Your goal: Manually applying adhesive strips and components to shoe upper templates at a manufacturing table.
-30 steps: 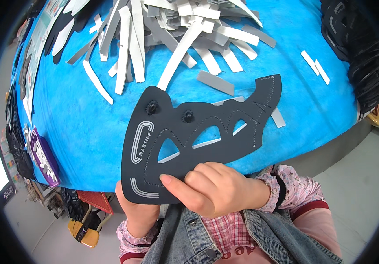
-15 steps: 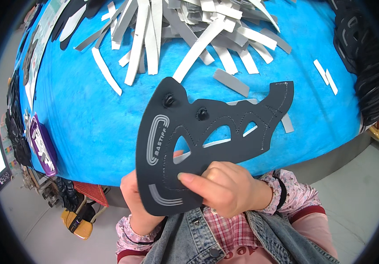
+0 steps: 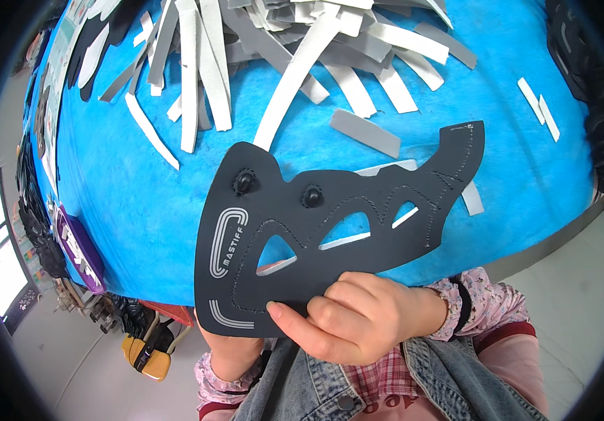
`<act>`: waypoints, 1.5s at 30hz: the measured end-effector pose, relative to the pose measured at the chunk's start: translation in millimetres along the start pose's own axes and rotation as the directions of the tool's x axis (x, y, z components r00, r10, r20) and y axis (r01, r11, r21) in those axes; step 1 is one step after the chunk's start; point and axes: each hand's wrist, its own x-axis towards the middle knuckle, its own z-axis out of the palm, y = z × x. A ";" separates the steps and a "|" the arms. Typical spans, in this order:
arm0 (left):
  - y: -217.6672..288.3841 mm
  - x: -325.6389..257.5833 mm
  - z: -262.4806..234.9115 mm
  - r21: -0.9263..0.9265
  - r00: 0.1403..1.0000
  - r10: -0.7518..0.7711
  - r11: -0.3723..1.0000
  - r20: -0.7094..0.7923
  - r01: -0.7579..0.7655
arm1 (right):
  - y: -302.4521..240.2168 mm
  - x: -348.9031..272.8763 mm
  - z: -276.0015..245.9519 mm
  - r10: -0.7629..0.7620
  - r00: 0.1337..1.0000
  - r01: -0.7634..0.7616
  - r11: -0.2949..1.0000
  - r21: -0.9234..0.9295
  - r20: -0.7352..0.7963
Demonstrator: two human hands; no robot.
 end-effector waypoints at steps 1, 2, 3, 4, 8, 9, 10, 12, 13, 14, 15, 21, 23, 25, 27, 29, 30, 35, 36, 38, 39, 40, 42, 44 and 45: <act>-0.8 -1.0 -0.7 -0.004 1.000 -0.004 1.000 -0.003 0.004 | 0.2 0.8 -0.5 0.004 1.000 -0.004 1.000 0.001 0.000; -0.8 0.5 -0.1 -0.008 1.000 -0.007 1.000 -0.009 0.007 | -0.2 1.8 -1.1 0.006 1.000 -0.006 1.000 -0.005 0.007; -0.6 2.1 0.8 -0.012 1.000 -0.010 1.000 -0.014 0.010 | -0.5 2.4 -1.3 0.008 1.000 -0.008 1.000 -0.012 0.014; -0.7 -1.0 -0.1 -0.016 1.000 -0.013 1.000 -0.020 0.013 | -1.6 2.3 0.0 0.009 1.000 -0.009 1.000 -0.010 0.014; -3.6 -7.0 -1.9 -0.035 0.999 -0.020 0.999 -0.038 0.019 | -2.8 2.4 3.8 0.032 0.999 -0.032 0.996 -0.077 -0.002; -3.9 -8.5 -2.1 -0.040 0.999 -0.022 0.999 -0.043 0.021 | -2.7 2.9 3.7 0.030 1.000 -0.030 0.996 -0.084 0.002; -4.2 -8.6 -2.3 -0.044 0.999 -0.024 0.999 -0.048 0.022 | -2.7 2.7 3.9 0.031 1.000 -0.031 0.996 -0.083 0.001; -5.9 -13.7 -6.3 -0.053 0.998 -0.028 0.998 -0.057 0.025 | -2.8 2.2 4.2 0.031 0.999 -0.030 0.995 -0.090 0.007; -6.1 -13.7 -6.3 -0.057 0.998 -0.030 0.998 -0.062 0.026 | -2.8 2.3 4.2 0.033 0.999 -0.032 0.995 -0.091 0.007; -5.4 -11.6 -3.5 -0.062 0.997 -0.032 0.998 -0.067 0.028 | -2.7 2.8 4.1 0.034 0.999 -0.034 0.996 -0.084 0.002; -5.4 -11.5 -3.0 -0.066 0.997 -0.033 0.997 -0.072 0.029 | -2.5 3.4 4.0 0.035 0.999 -0.035 0.996 -0.077 -0.002; -7.1 -16.5 -7.2 -0.090 0.993 -0.043 0.995 -0.107 0.034 | -1.6 5.3 1.7 0.046 0.999 -0.045 0.999 -0.027 0.006; -7.6 -15.4 -5.1 -0.101 0.992 -0.046 0.994 -0.117 0.035 | -1.0 4.6 2.8 0.046 0.999 -0.046 0.999 -0.028 0.001; -8.8 -13.9 -2.8 -0.115 0.991 -0.050 0.993 -0.125 0.036 | -0.1 4.1 3.1 0.048 0.999 -0.048 0.998 -0.031 -0.001; -7.9 -16.0 -3.6 -0.120 0.989 -0.053 0.992 -0.140 0.037 | -0.8 4.6 2.2 0.044 0.999 -0.044 0.999 -0.025 0.012; -7.6 -16.5 -3.4 -0.127 0.986 -0.057 0.991 -0.155 0.037 | -1.0 5.1 1.4 0.040 0.999 -0.040 0.999 -0.022 0.016; -7.5 -16.2 -3.1 -0.132 0.985 -0.059 0.991 -0.162 0.038 | -1.1 5.3 1.2 0.037 0.999 -0.037 0.999 -0.021 0.022; -9.1 -9.2 2.0 -0.159 0.979 -0.068 0.987 -0.191 0.038 | -0.3 3.8 2.0 0.033 0.999 -0.033 0.999 -0.034 0.006; -9.0 -4.1 3.5 -0.163 0.978 -0.071 0.986 -0.198 0.039 | -0.2 4.0 1.1 0.031 0.999 -0.030 0.999 -0.033 0.013; -9.3 -6.6 2.3 -0.171 0.975 -0.076 0.984 -0.209 0.040 | -0.6 4.7 -0.2 0.035 0.999 -0.035 0.999 -0.030 0.019; -8.9 -7.4 2.7 -0.174 0.974 -0.078 0.984 -0.214 0.041 | -0.6 4.9 -0.7 0.040 0.999 -0.039 0.999 -0.029 0.026; -9.8 -13.0 -1.3 -0.178 0.972 -0.081 0.983 -0.219 0.042 | -0.6 5.1 -0.8 0.041 0.999 -0.041 0.999 -0.028 0.025; -10.5 -15.8 -1.3 -0.187 0.970 -0.087 0.981 -0.227 0.044 | -0.2 5.1 -0.5 0.040 0.999 -0.039 0.999 -0.035 0.030; -12.4 -16.6 -1.8 -0.192 0.969 -0.091 0.980 -0.230 0.047 | -0.5 3.7 1.7 0.047 0.999 -0.046 0.998 -0.037 0.019; -14.1 -17.4 -3.0 -0.171 0.977 -0.060 0.985 -0.205 0.024 | -0.8 3.4 2.1 0.049 0.999 -0.049 0.998 -0.041 0.010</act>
